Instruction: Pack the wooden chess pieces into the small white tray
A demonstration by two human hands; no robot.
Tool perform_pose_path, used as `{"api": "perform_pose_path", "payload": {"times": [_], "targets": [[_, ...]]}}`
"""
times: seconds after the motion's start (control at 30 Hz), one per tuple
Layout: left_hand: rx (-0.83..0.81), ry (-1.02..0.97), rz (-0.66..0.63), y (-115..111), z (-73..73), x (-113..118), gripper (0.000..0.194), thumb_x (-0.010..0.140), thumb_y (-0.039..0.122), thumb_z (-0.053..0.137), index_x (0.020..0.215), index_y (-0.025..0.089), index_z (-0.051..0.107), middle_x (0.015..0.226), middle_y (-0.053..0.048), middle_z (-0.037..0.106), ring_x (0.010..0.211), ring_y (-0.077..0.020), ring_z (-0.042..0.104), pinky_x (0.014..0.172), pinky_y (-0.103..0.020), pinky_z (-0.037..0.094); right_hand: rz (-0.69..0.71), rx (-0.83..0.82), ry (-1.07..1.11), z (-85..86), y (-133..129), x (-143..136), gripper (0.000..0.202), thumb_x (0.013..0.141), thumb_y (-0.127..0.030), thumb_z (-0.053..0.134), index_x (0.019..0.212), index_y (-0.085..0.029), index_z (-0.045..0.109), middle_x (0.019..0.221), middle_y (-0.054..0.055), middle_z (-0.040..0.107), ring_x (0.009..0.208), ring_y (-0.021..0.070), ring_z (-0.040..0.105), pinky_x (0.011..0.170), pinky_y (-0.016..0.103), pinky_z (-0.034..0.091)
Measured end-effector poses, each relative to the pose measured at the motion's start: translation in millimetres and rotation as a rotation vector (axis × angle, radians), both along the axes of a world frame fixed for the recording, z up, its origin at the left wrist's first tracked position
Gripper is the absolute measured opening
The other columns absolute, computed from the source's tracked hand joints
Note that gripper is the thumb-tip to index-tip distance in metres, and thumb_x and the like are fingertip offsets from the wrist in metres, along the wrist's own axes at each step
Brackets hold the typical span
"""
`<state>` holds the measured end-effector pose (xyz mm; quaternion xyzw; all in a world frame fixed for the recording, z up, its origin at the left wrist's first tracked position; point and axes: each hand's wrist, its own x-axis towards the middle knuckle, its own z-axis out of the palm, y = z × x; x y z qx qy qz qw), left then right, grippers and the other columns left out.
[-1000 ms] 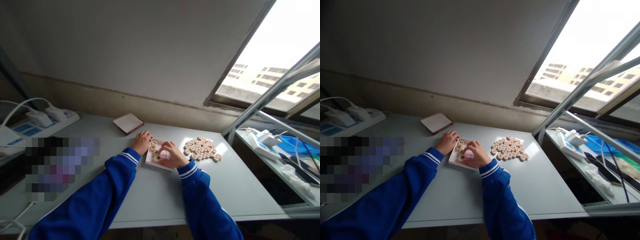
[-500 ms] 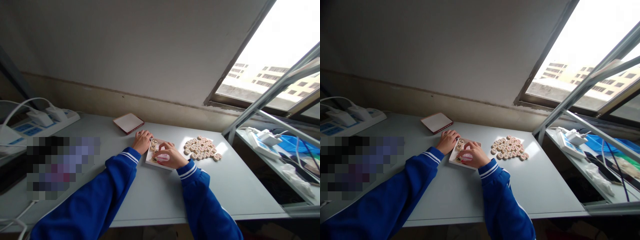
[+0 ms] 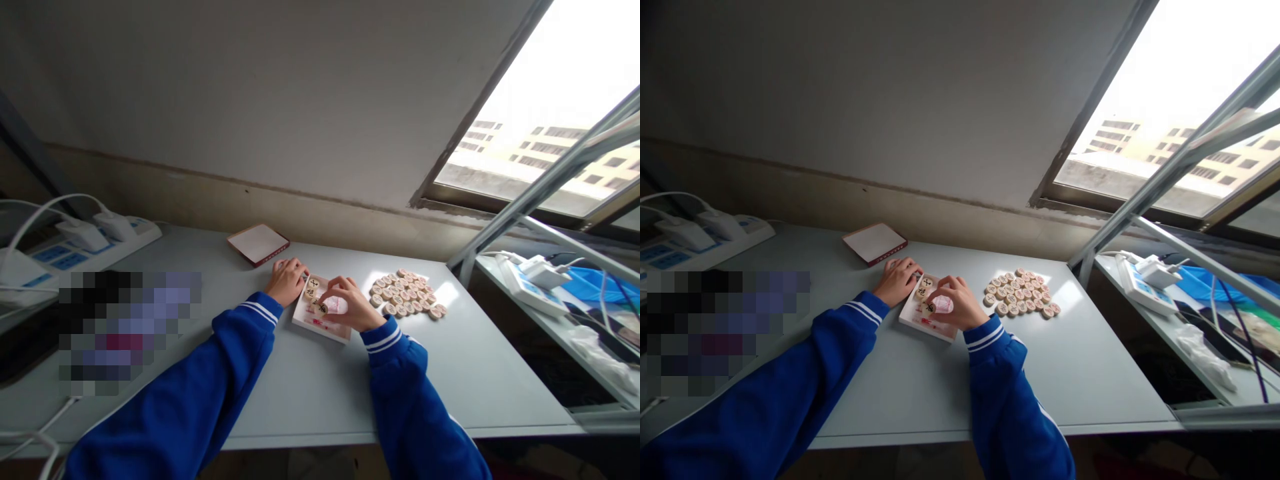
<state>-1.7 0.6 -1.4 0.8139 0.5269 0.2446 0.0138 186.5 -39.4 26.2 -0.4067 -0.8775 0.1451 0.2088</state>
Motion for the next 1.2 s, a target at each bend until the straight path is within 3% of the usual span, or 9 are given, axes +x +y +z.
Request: {"api": "perform_pose_path", "payload": {"times": [0.17, 0.3, 0.47, 0.63, 0.8, 0.9, 1.0, 1.1, 1.2], "targets": [[-0.002, -0.02, -0.003, 1, -1.9, 0, 0.027, 0.072, 0.008, 0.038, 0.087, 0.02, 0.057, 0.095, -0.004, 0.055, 0.091, -0.0168, 0.052, 0.09, -0.036, 0.029, -0.115, 0.077, 0.067, 10.5, 0, 16, 0.021, 0.067, -0.031, 0.066, 0.086, -0.023, 0.064, 0.094, 0.006, 0.049, 0.088, 0.0196, 0.045, 0.084, 0.038, 0.038], [-0.004, -0.019, 0.001, 1, -2.7, 0, 0.026, 0.073, 0.009, 0.039, 0.087, 0.021, 0.057, 0.097, -0.004, 0.054, 0.093, -0.0174, 0.051, 0.089, -0.037, 0.03, -0.228, 0.135, 0.09, 8.5, 8, 31, 0.023, 0.069, -0.035, 0.063, 0.088, -0.022, 0.062, 0.096, 0.007, 0.051, 0.093, 0.0216, 0.046, 0.086, 0.04, 0.036], [-0.039, -0.019, 0.007, 0, -2.3, 0, 0.019, 0.077, 0.018, 0.042, 0.089, 0.021, 0.056, 0.098, -0.004, 0.053, 0.096, -0.0206, 0.05, 0.081, -0.037, 0.035, -0.405, 0.024, 0.207, -3.0, 31, 57, 0.026, 0.072, -0.042, 0.056, 0.088, -0.022, 0.06, 0.093, 0.005, 0.057, 0.086, 0.0191, 0.049, 0.078, 0.035, 0.04], [-0.055, -0.033, -0.005, 1, -2.6, 0, 0.018, 0.077, 0.019, 0.043, 0.09, 0.021, 0.056, 0.098, -0.005, 0.052, 0.097, -0.0204, 0.049, 0.08, -0.034, 0.037, -0.664, 0.074, -0.061, -12.7, 34, 59, 0.024, 0.07, -0.044, 0.057, 0.085, -0.026, 0.062, 0.104, 0.005, 0.054, 0.1, 0.0249, 0.044, 0.085, 0.044, 0.032], [-0.061, -0.024, 0.004, 2, -1.4, 0, 0.018, 0.077, 0.018, 0.042, 0.089, 0.021, 0.056, 0.097, -0.004, 0.053, 0.097, -0.0204, 0.049, 0.08, -0.034, 0.038, -0.821, 0.066, -0.252, -9.4, 25, 55, 0.021, 0.074, -0.039, 0.053, 0.087, -0.025, 0.061, 0.111, 0.007, 0.05, 0.105, 0.028, 0.039, 0.083, 0.048, 0.03], [-0.067, -0.015, 0.005, 1, 0.3, 0, 0.019, 0.078, 0.019, 0.041, 0.09, 0.021, 0.056, 0.097, -0.005, 0.053, 0.097, -0.0203, 0.049, 0.081, -0.034, 0.038, -0.828, 0.061, -0.229, -8.7, 25, 58, 0.027, 0.072, -0.034, 0.053, 0.097, -0.025, 0.058, 0.118, 0.008, 0.046, 0.108, 0.0296, 0.037, 0.084, 0.05, 0.03], [-0.068, -0.011, 0.005, 0, 1.0, 0, 0.019, 0.079, 0.019, 0.04, 0.09, 0.021, 0.056, 0.098, -0.005, 0.054, 0.097, -0.02, 0.048, 0.081, -0.034, 0.037, -0.759, 0.125, -0.125, -12.6, 26, 57, 0.044, 0.069, -0.013, 0.046, 0.111, -0.024, 0.051, 0.124, 0.007, 0.041, 0.111, 0.0269, 0.036, 0.087, 0.045, 0.032], [-0.055, -0.004, 0.001, 1, 0.8, 0, 0.02, 0.08, 0.02, 0.039, 0.09, 0.021, 0.057, 0.097, -0.004, 0.054, 0.095, -0.0201, 0.049, 0.08, -0.034, 0.037, -0.649, 0.193, -0.059, -17.5, 27, 49, 0.064, 0.055, 0.004, 0.035, 0.111, -0.021, 0.051, 0.122, 0.007, 0.042, 0.11, 0.0213, 0.037, 0.091, 0.038, 0.032], [-0.037, -0.008, 0.003, 1, 1.1, 1, 0.021, 0.082, 0.024, 0.038, 0.088, 0.022, 0.058, 0.098, -0.004, 0.054, 0.095, -0.0208, 0.048, 0.08, -0.036, 0.036, -0.579, 0.165, -0.057, -18.7, 24, 40, 0.068, 0.05, 0.006, 0.034, 0.109, -0.022, 0.053, 0.121, 0.006, 0.043, 0.112, 0.0218, 0.035, 0.093, 0.038, 0.032]]}}
